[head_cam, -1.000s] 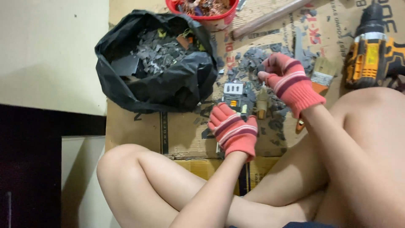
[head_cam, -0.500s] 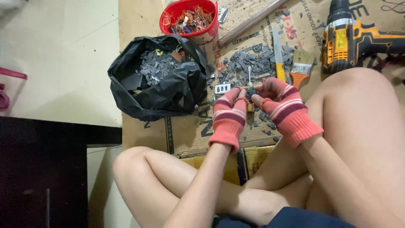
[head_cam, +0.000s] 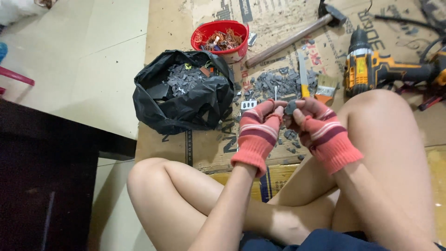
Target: The person sits on the floor and uses a screwdriver to remove screws from a small electronic device. They manipulate the device and its components while surrounded by tools and debris.
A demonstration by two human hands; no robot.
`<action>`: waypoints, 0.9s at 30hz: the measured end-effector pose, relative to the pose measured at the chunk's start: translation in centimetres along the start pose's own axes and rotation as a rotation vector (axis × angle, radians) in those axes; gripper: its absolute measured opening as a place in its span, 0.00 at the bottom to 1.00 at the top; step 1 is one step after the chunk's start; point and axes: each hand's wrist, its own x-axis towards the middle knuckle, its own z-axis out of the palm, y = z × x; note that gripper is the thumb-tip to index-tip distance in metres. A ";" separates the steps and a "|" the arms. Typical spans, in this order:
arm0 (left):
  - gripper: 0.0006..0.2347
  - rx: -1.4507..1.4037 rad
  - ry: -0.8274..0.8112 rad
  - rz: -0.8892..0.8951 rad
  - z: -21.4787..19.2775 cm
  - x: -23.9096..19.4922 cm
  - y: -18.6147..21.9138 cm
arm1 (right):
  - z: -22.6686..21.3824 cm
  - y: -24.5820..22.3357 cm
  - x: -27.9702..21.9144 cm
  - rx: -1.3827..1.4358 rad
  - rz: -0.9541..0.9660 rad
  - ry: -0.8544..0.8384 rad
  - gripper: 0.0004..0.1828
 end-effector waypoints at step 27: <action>0.07 -0.027 0.033 -0.105 0.3 2.5 -2.8 | -0.9 -1.6 0.0 -0.247 -0.020 -0.035 0.11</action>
